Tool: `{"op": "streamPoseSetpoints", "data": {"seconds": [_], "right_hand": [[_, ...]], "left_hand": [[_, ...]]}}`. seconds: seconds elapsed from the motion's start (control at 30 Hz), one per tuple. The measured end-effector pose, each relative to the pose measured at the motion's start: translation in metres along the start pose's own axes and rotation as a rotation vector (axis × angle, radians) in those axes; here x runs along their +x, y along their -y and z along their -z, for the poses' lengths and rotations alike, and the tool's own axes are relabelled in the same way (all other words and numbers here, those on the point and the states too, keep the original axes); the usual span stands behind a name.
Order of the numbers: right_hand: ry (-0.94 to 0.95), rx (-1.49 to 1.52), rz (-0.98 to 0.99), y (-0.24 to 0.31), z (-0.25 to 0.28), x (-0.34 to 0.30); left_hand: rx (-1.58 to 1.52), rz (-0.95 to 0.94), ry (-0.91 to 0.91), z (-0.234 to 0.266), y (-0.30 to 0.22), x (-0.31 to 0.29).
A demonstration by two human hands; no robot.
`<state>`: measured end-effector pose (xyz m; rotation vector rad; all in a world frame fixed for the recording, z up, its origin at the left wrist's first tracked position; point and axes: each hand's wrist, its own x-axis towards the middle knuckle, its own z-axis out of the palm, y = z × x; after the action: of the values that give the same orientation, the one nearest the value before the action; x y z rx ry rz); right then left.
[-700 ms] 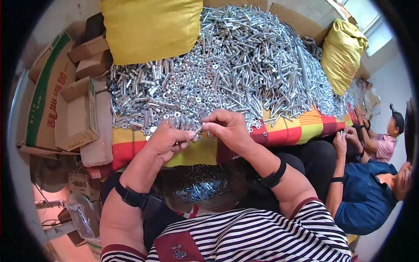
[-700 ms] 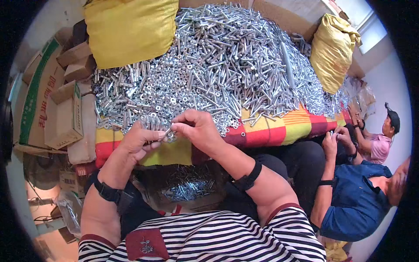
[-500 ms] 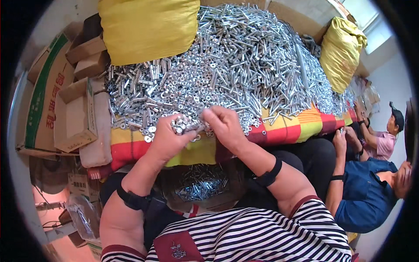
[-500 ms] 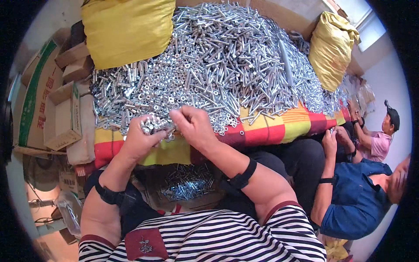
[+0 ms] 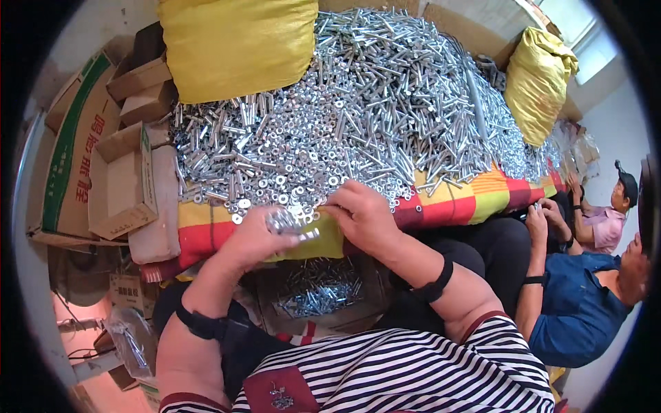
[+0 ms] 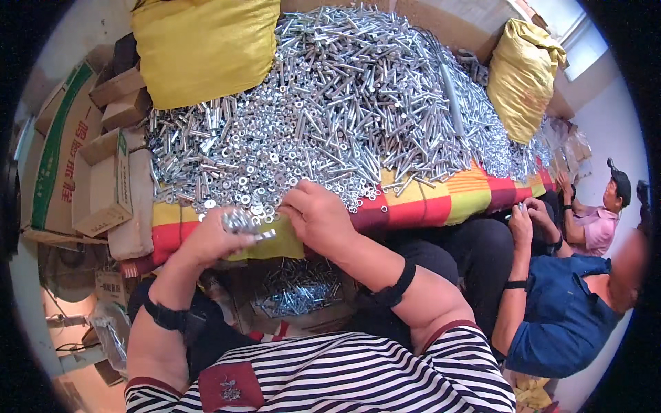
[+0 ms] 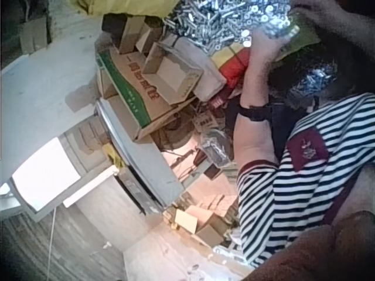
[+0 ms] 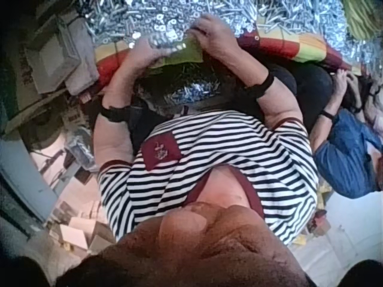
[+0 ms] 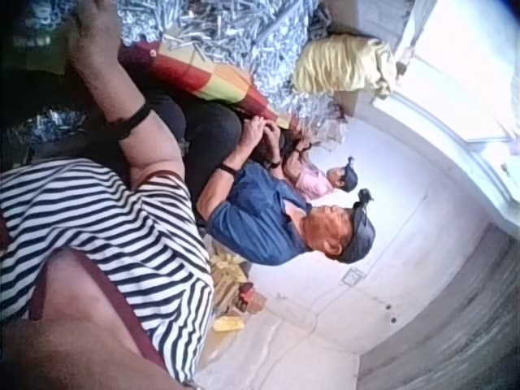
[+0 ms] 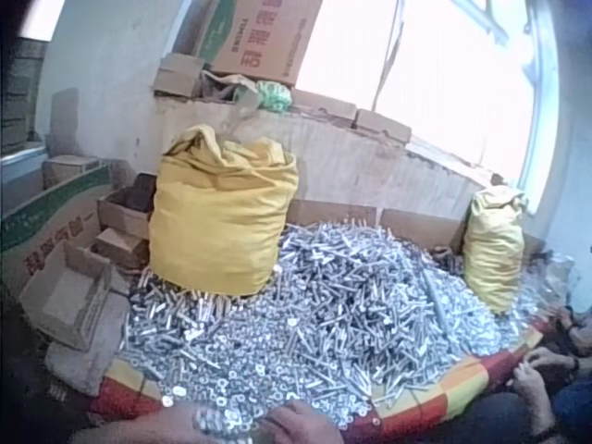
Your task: Manually assemble washers onto metal bolts from a large pile of components.
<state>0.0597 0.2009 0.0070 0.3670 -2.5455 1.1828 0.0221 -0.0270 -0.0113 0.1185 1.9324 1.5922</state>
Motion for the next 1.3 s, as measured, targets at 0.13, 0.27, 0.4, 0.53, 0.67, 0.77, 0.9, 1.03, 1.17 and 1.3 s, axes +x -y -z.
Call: {"op": "streamPoseSetpoints", "data": {"seconds": [0.13, 0.27, 0.4, 0.53, 0.67, 0.77, 0.9, 1.03, 1.17, 1.3], "right_hand": [[0.185, -0.335, 0.146, -0.020, -0.001, -0.001], [0.216, -0.491, 0.178, -0.016, -0.007, 0.004], [0.272, -0.462, 0.183, -0.008, -0.016, 0.003], [0.424, -0.562, 0.175, 0.004, -0.023, 0.000], [0.466, -0.620, 0.176, 0.013, -0.026, 0.001], [0.444, -0.621, 0.191, 0.016, -0.027, 0.001], [0.213, -0.283, 0.165, 0.000, -0.023, 0.008], [0.214, 0.517, -0.406, 0.010, -0.015, 0.014], [0.299, 0.616, -0.521, 0.008, -0.012, 0.019], [0.355, 0.935, -0.634, 0.003, -0.018, 0.020]], "left_hand": [[-0.025, -0.022, 0.142, -0.017, -0.005, -0.005], [-0.087, -0.062, -0.009, -0.014, -0.008, 0.005], [-0.153, -0.135, -0.162, -0.015, -0.004, 0.012], [-0.147, -0.140, -0.196, -0.015, -0.004, 0.009], [-0.209, -0.101, -0.208, -0.012, 0.003, 0.012], [-0.250, -0.170, -0.243, -0.009, 0.004, 0.010], [-0.106, -0.185, -0.261, -0.010, 0.004, 0.008], [0.050, -0.272, -0.215, -0.013, 0.002, 0.002], [-0.022, -0.237, -0.176, -0.012, 0.002, 0.002], [-0.040, -0.343, -0.152, -0.006, 0.001, 0.002]]}}
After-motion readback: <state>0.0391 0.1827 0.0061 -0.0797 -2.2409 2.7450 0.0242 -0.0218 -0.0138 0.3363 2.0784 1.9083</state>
